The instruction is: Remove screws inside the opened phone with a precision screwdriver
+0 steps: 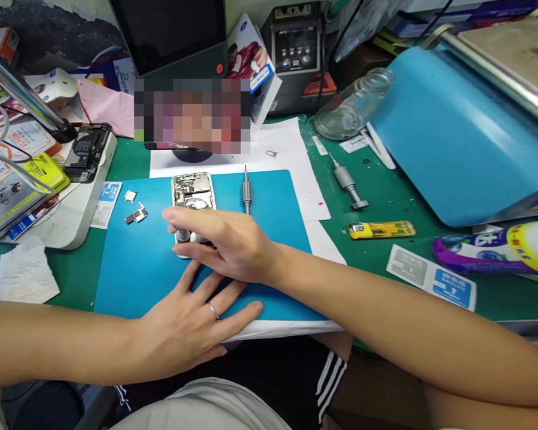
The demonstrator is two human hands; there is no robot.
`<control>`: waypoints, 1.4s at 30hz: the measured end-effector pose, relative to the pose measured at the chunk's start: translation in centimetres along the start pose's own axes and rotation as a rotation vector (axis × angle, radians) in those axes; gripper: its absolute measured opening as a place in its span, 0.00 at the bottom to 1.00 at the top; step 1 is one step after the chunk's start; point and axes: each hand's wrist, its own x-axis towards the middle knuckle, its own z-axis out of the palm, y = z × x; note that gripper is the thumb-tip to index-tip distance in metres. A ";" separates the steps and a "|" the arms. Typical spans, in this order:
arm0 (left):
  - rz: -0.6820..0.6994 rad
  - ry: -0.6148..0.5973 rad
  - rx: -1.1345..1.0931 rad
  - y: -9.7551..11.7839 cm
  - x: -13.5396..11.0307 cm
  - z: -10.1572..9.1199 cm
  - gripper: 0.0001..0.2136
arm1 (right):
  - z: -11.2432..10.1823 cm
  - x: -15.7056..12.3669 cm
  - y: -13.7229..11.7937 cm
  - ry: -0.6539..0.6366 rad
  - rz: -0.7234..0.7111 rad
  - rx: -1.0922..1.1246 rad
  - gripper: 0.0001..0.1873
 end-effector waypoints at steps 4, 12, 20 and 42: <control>0.000 0.010 0.000 0.0 0.0 0.0 0.38 | 0.0 -0.2 0.1 0.009 0.014 0.031 0.38; -0.003 0.010 0.020 0.2 0.0 0.1 0.36 | 0.5 -0.6 0.2 0.038 0.065 0.176 0.37; 0.028 0.039 0.022 0.1 0.0 0.4 0.39 | 0.4 -0.4 0.2 0.016 0.117 0.223 0.35; 0.008 0.083 0.043 -0.1 -0.2 0.1 0.36 | 0.5 -0.1 0.0 -0.051 0.325 0.208 0.16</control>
